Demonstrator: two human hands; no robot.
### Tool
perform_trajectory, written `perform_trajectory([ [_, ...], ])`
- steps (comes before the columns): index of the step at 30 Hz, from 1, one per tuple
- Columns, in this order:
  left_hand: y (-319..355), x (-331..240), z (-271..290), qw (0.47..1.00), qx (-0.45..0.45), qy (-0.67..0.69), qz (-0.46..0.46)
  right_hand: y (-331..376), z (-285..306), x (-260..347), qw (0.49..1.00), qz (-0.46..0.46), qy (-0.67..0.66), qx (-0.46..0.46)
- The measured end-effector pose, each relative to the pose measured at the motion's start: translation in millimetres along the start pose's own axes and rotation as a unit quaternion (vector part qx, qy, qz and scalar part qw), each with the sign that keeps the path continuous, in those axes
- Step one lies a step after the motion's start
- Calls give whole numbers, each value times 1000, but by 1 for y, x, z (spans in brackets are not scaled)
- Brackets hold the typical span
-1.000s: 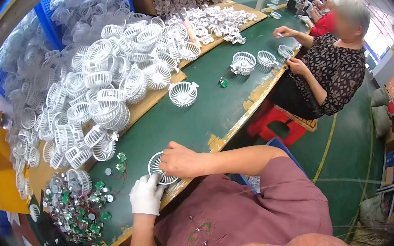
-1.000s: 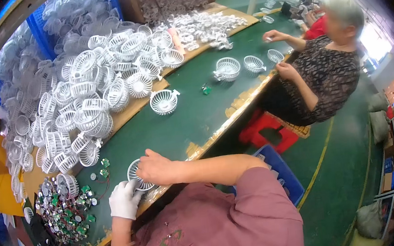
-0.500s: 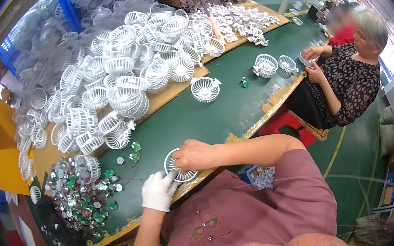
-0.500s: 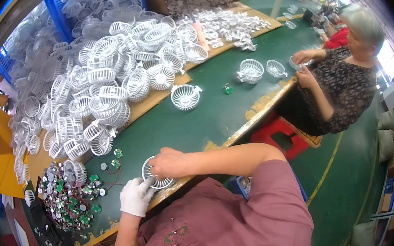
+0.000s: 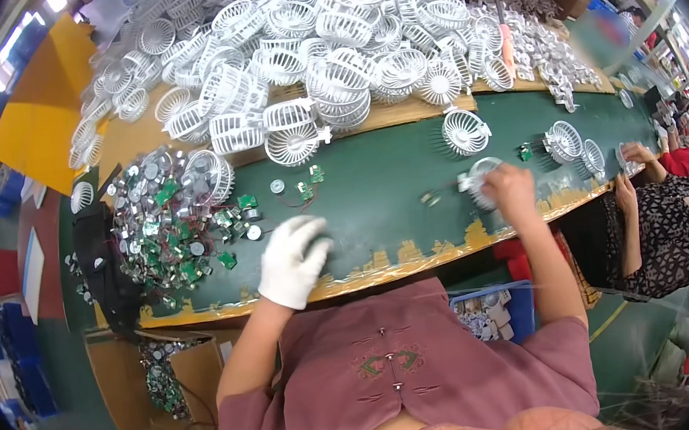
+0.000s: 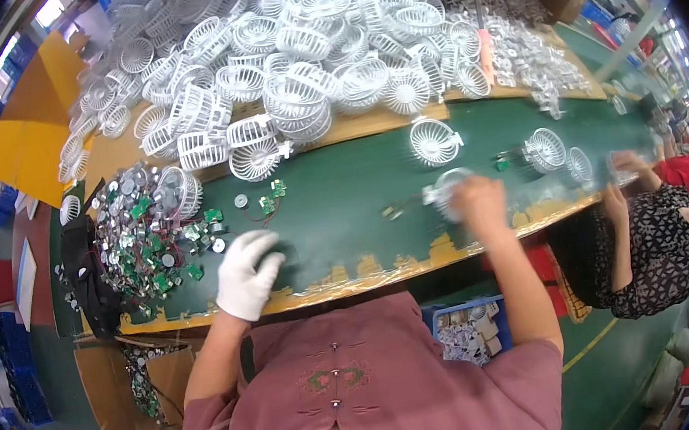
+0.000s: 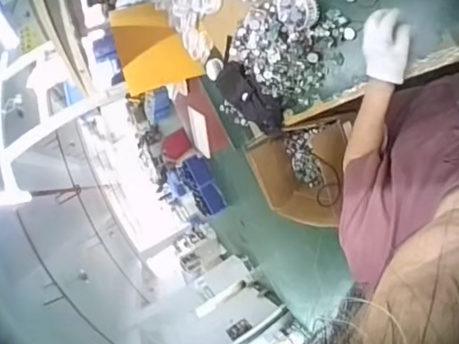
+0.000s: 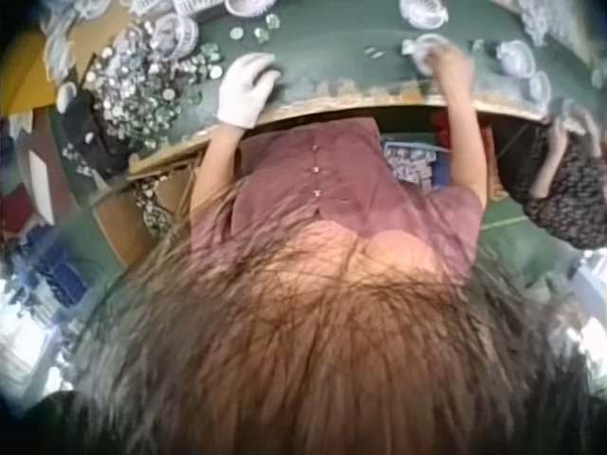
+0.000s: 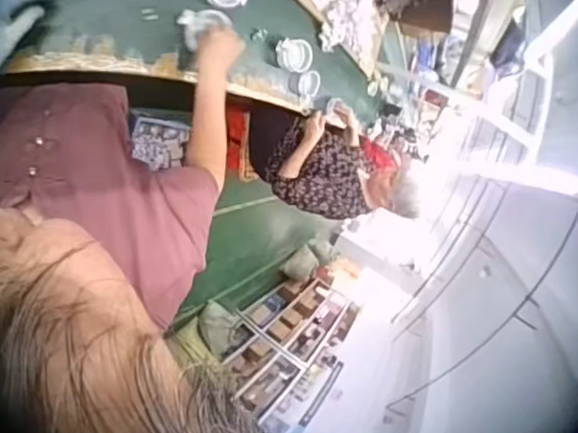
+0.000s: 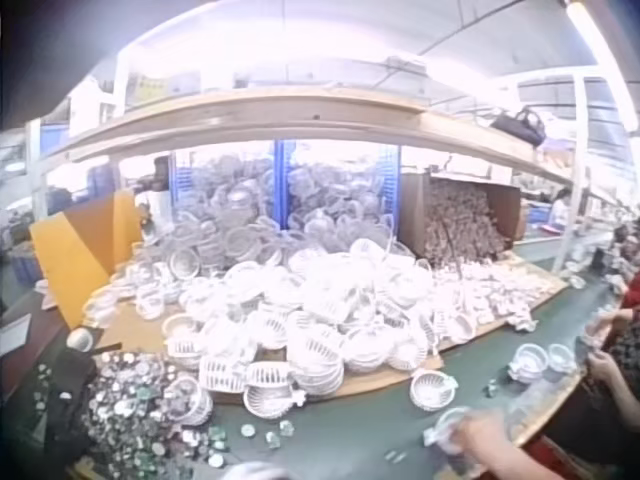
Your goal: The person assembles small electric fans by taking fan grilles and motor circuit assemblies from the workbench and pressing the motors into the grilles by hand.
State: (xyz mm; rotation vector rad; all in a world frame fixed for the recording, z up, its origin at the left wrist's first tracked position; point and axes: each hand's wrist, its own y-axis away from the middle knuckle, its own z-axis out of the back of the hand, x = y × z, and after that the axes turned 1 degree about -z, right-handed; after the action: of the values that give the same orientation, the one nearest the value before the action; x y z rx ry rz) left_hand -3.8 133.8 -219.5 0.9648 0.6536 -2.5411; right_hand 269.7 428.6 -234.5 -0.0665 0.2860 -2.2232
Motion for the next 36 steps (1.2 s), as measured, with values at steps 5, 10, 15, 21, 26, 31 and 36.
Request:
perform_trajectory([
  [5, -39, 37, 10, 990, -131, -40, 16, -24, -6, -25, 984, -50, -40, -169],
  [10, -70, 61, 12, 938, 71, -312, 131, -56, -28, 22, 974, -9, -47, -221],
  [15, -75, 72, 7, 950, 65, -288, 96, -60, -52, 40, 980, 29, -10, -197],
  [21, -84, 23, 41, 909, -275, 310, 29, -16, -8, 111, 961, 221, -146, -84],
  [26, -85, -34, 76, 872, -346, 328, -108, 10, 14, 131, 935, 296, -186, -61],
  [31, -49, -43, 66, 816, -185, 547, 28, -8, 7, 118, 925, 303, -210, -89],
  [36, -1, -45, 42, 876, 85, 376, 290, -17, 14, 125, 920, 307, -239, -47],
])
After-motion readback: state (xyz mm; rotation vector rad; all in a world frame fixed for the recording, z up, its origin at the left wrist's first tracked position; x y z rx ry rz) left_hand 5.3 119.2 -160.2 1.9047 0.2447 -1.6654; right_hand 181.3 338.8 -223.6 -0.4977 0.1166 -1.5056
